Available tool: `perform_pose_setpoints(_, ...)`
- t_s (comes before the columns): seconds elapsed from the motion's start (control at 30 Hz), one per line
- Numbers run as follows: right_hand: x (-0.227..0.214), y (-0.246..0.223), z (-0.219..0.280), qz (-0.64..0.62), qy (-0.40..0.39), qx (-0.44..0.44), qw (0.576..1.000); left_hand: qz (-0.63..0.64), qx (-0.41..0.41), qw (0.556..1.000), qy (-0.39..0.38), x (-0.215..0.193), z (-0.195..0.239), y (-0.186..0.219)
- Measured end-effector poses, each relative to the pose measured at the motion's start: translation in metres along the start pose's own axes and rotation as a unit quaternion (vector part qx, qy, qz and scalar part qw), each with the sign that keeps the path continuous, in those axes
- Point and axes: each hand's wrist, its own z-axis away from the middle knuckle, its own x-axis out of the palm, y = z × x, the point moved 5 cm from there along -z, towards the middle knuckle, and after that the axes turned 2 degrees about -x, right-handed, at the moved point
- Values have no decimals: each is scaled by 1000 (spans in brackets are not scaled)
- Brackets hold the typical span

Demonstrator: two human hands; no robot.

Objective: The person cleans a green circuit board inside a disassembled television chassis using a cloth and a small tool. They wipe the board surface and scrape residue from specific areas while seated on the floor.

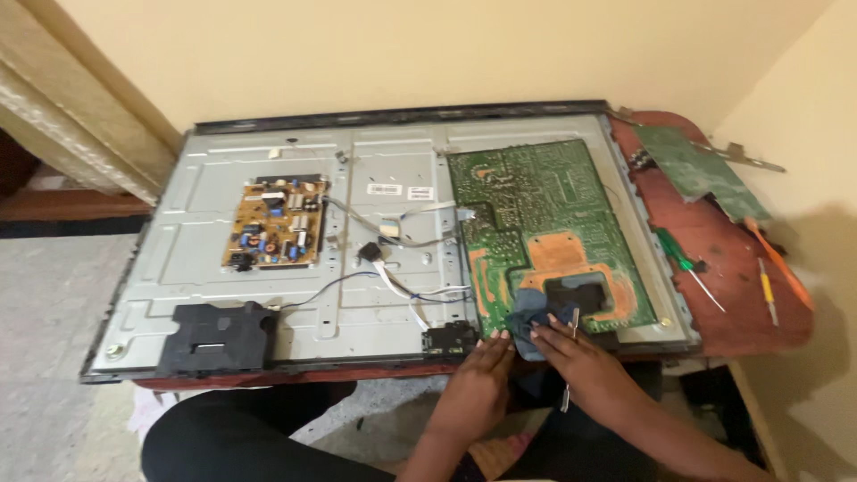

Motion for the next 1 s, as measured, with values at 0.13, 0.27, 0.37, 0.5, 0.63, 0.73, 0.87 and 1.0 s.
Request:
perform_pose_setpoints(0.13, -3, 14, 21, 81, 42, 33, 995, -3, 2, 1000, 5, 9, 1, 4)
perform_pose_setpoints(0.27, -13, 44, 24, 133, 31, 114, 984, -19, 9, 999, 27, 11, 2, 3)
perform_pose_setpoints(0.37, -60, 51, 32, 105, 129, 146, 975, -21, 12, 999, 38, 9, 2, 3)
perform_pose_setpoints(0.5, -155, 48, 58, -108, 317, 213, 918, -39, 17, 996, 80, 1, 2, 8)
perform_pose_setpoints(0.63, -217, 63, 63, -132, 469, 204, 849, -111, 26, 989, 97, -3, -5, 12)
perform_pose_setpoints(0.73, -212, 101, 25, -64, 442, 205, 871, -164, 14, 981, 102, 0, -6, 14)
perform_pose_setpoints(0.87, -197, 156, -51, 13, 312, 197, 930, -200, 0, 975, 93, 3, -8, 12)
perform_pose_setpoints(1.0, -156, 145, -89, 12, 268, 167, 949, -246, 3, 964, 102, 4, -3, 5)
